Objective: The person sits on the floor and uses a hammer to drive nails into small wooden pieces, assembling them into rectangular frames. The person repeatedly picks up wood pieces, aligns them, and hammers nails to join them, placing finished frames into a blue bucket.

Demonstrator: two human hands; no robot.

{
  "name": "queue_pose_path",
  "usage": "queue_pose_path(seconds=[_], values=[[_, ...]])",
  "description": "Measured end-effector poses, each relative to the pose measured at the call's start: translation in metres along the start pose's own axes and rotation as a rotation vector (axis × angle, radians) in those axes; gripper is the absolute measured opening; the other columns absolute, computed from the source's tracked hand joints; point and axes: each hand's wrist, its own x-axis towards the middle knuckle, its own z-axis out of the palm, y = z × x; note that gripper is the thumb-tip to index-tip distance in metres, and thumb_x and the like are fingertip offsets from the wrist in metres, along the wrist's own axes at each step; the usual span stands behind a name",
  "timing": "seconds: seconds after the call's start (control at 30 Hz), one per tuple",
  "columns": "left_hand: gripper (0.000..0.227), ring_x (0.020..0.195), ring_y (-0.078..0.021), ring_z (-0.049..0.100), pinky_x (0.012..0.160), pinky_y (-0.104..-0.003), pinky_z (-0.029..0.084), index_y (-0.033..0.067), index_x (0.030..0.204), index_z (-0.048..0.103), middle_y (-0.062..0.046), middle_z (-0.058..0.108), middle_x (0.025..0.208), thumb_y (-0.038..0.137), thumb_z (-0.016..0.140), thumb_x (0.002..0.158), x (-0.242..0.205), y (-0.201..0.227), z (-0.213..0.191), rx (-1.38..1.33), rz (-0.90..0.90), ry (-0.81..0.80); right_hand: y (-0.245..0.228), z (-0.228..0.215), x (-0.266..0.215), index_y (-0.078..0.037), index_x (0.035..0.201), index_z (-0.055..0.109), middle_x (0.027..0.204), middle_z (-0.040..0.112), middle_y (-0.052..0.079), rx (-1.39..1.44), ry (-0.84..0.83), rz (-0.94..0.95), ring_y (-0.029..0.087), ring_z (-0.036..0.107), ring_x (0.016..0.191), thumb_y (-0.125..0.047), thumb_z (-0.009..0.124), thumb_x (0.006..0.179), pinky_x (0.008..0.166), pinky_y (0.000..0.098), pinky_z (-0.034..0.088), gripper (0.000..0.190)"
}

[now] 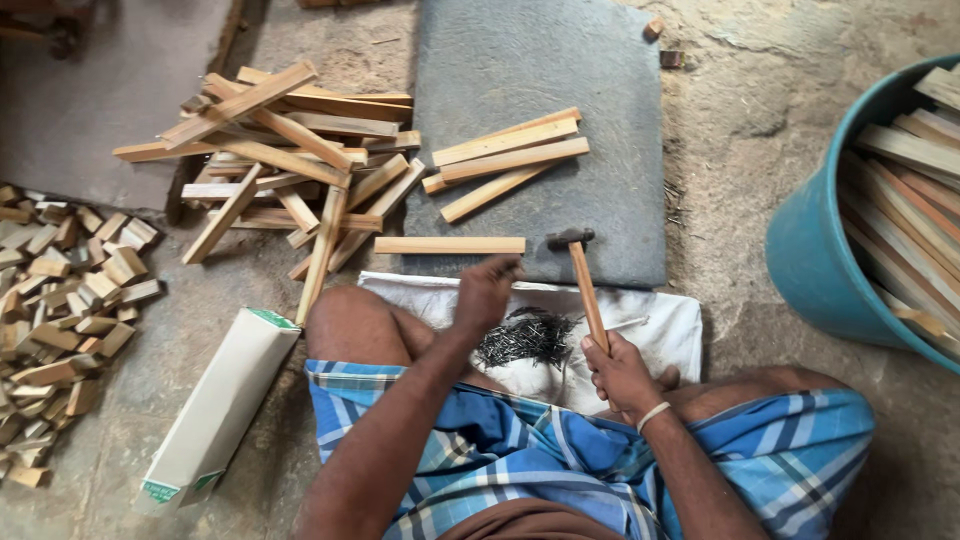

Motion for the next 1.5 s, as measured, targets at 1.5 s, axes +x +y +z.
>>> queue_pose_path(seconds=[1.5], values=[[0.035, 0.104, -0.0381, 0.071, 0.087, -0.049, 0.062, 0.0054, 0.134, 0.048, -0.024, 0.067, 0.117, 0.009, 0.061, 0.101, 0.051, -0.02, -0.007, 0.496, 0.373, -0.171, -0.009, 0.023, -0.019, -0.003, 0.125, 0.05, 0.091, 0.069, 0.027, -0.913, 0.443, -0.555, 0.051, 0.065, 0.078, -0.03, 0.052, 0.102, 0.066, 0.0592, 0.051, 0.036]])
